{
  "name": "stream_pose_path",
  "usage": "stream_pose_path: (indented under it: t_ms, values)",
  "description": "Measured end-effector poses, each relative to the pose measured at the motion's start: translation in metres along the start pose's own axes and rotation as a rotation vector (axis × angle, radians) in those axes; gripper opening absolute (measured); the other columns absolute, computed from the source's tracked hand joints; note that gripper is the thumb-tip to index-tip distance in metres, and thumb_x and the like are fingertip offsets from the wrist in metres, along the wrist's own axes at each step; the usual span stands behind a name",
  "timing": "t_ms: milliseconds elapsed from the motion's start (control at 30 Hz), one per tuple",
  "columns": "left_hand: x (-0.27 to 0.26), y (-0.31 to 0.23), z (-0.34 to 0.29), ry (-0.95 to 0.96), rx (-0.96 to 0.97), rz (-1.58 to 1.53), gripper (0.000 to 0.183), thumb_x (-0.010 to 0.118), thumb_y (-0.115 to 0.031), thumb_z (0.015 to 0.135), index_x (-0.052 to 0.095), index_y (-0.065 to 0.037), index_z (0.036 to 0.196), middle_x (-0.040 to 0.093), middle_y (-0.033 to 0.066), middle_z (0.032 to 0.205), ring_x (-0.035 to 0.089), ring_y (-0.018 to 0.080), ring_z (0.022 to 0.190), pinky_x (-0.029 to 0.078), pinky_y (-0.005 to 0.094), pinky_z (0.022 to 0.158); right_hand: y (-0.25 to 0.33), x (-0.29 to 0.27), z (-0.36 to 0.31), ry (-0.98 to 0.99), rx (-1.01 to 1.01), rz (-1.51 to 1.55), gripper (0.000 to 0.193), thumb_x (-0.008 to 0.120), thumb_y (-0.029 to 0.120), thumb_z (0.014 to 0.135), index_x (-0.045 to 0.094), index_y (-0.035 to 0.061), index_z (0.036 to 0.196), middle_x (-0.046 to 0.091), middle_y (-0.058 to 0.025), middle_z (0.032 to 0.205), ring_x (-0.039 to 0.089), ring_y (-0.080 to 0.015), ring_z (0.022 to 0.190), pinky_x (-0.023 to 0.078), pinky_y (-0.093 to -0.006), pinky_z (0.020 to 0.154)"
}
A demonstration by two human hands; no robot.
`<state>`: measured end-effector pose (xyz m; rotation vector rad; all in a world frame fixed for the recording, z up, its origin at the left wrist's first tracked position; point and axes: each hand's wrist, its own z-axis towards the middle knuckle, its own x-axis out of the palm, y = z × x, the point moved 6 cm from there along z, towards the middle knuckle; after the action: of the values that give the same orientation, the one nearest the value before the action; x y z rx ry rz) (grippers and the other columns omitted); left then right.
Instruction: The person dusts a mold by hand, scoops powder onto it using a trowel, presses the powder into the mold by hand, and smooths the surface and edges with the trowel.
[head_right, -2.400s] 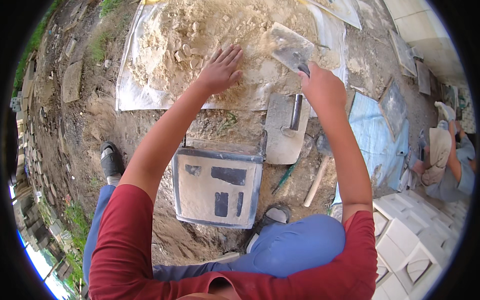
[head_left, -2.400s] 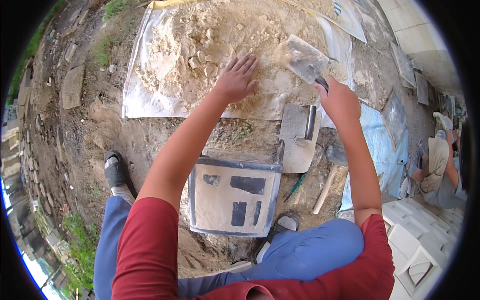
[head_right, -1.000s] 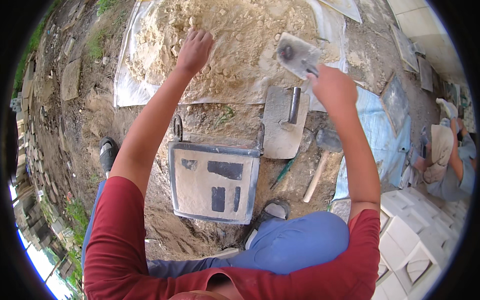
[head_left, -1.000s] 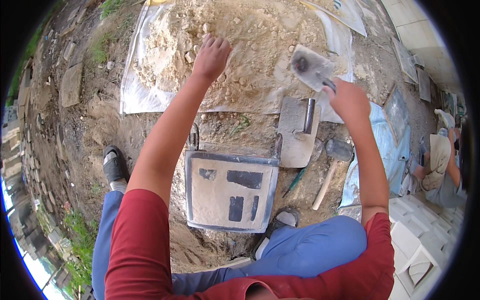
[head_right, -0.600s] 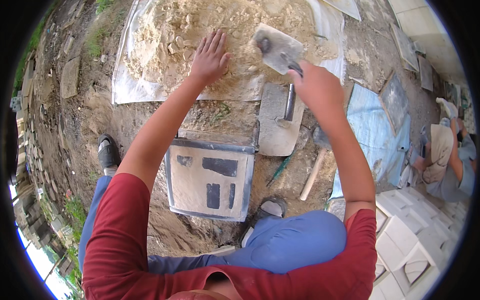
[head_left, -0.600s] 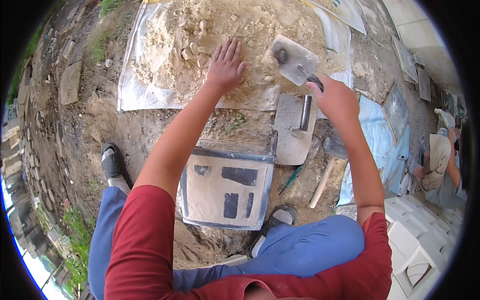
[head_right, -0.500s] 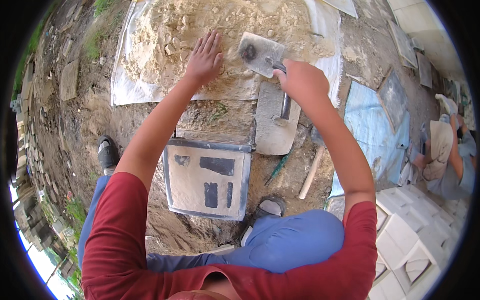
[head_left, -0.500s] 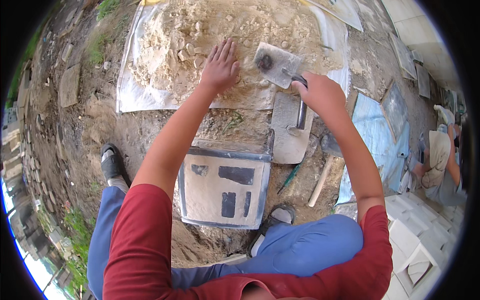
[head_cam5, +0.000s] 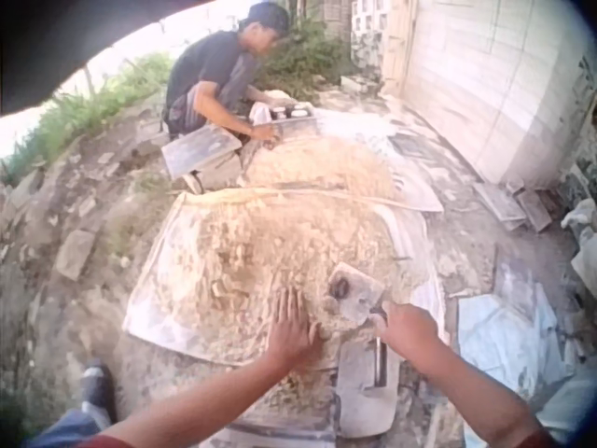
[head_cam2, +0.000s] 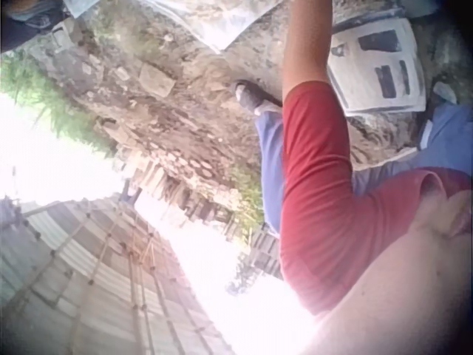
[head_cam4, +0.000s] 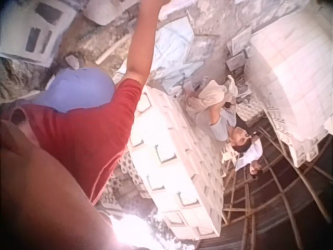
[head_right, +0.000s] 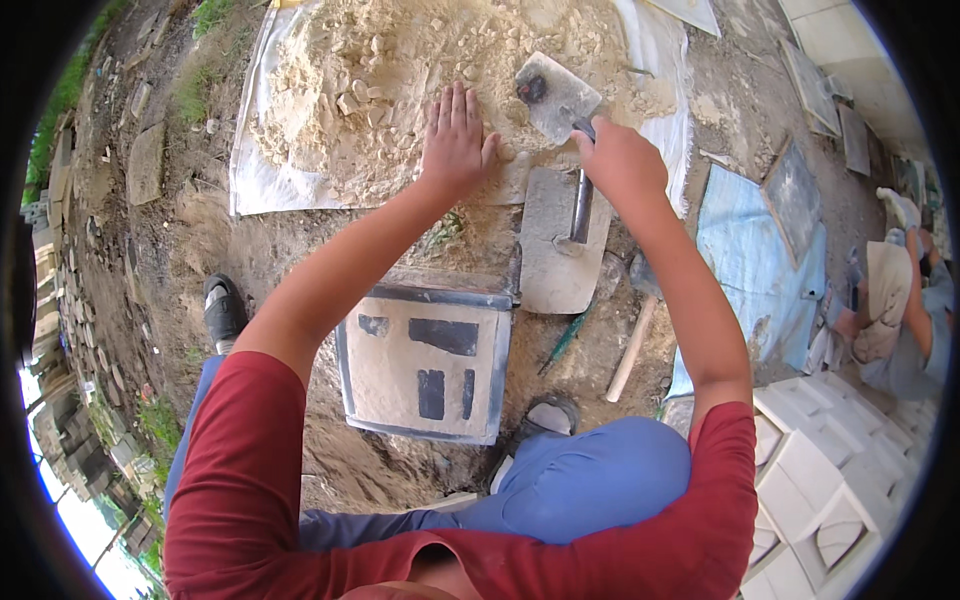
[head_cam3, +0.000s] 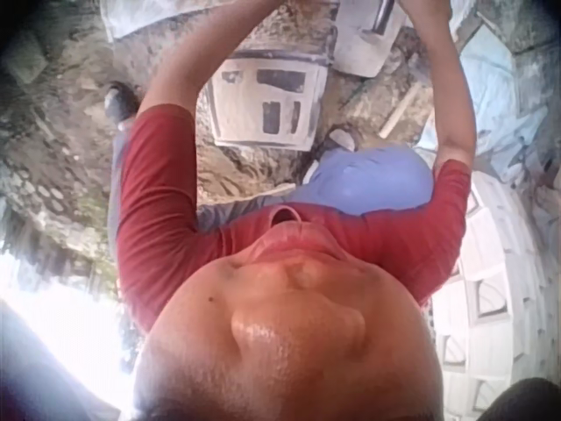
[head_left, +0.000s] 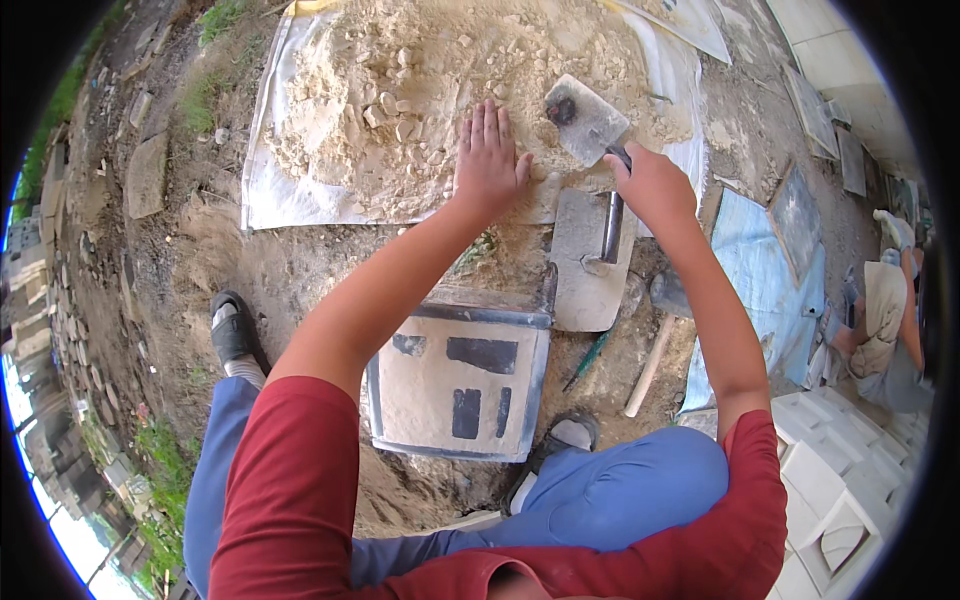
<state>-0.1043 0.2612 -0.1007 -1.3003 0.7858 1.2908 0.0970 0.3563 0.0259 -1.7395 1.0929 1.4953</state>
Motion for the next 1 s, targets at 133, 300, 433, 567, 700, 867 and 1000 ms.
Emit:
stream_pose_path:
  t_ms: [133,300,433,567,700,867,1000]
  values:
    - [0.001,-0.001,0.001,-0.049,-0.008,-0.047,0.08,0.034,-0.046,0.109,0.021,0.01,0.164,0.017,0.0299,0.174,0.013,0.0437,0.163,0.008,0.0528,0.133,-0.002,-0.001,-0.008,0.022,0.003,0.024,0.043,0.06,0.048,0.103,0.068,0.0067,0.1,0.075,-0.0204,0.093,0.073,-0.0416,0.089,0.057,-0.0529,0.077]
    - [0.004,0.001,0.002,-0.066,-0.02,-0.065,0.079,0.034,-0.044,0.108,0.022,0.01,0.164,0.018,0.0291,0.174,0.013,0.0421,0.164,0.007,0.0526,0.133,0.014,-0.006,-0.009,0.14,-0.035,0.052,0.043,0.06,0.05,0.104,0.068,0.0077,0.099,0.075,-0.0184,0.094,0.073,-0.0408,0.091,0.057,-0.0523,0.078]
    - [0.002,0.005,0.001,-0.073,-0.044,-0.03,0.073,0.034,-0.039,0.109,0.025,0.008,0.164,0.02,0.0259,0.175,0.015,0.0376,0.164,0.008,0.0492,0.134,0.015,-0.003,0.0,0.184,-0.035,0.08,0.045,0.06,0.051,0.103,0.069,0.0074,0.1,0.074,-0.0182,0.093,0.073,-0.04,0.091,0.057,-0.0517,0.079]
    - [-0.008,0.002,0.007,-0.053,-0.082,-0.243,0.067,0.038,-0.03,0.109,0.029,0.008,0.163,0.025,0.025,0.173,0.019,0.036,0.164,0.012,0.0466,0.134,0.006,0.006,0.01,0.181,-0.047,0.144,0.047,0.061,0.053,0.102,0.072,0.0074,0.103,0.074,-0.0174,0.091,0.072,-0.0379,0.089,0.056,-0.0496,0.078]
    - [-0.018,0.013,0.009,-0.161,-0.185,-0.378,0.063,0.041,-0.023,0.108,0.034,0.01,0.16,0.03,0.0284,0.171,0.021,0.0411,0.162,0.014,0.047,0.134,0.0,0.014,0.029,0.24,-0.094,0.271,0.052,0.062,0.057,0.101,0.075,0.0069,0.106,0.072,-0.015,0.086,0.071,-0.0336,0.083,0.055,-0.045,0.076]
    - [-0.033,0.028,0.015,-0.292,-0.162,-0.411,0.064,0.041,-0.025,0.108,0.033,0.012,0.16,0.028,0.0293,0.171,0.02,0.042,0.162,0.014,0.0481,0.134,-0.028,-0.004,0.041,0.179,-0.107,0.196,0.053,0.06,0.058,0.101,0.076,0.0073,0.105,0.073,-0.0137,0.087,0.071,-0.0328,0.082,0.055,-0.045,0.076]
    - [-0.015,0.027,0.017,-0.203,-0.107,-0.319,0.069,0.041,-0.033,0.107,0.034,0.013,0.159,0.029,0.0311,0.169,0.021,0.0419,0.162,0.013,0.0487,0.134,-0.014,-0.007,0.039,0.032,-0.02,0.057,0.049,0.058,0.053,0.103,0.072,0.0066,0.102,0.075,-0.017,0.094,0.073,-0.0377,0.091,0.057,-0.0498,0.079]
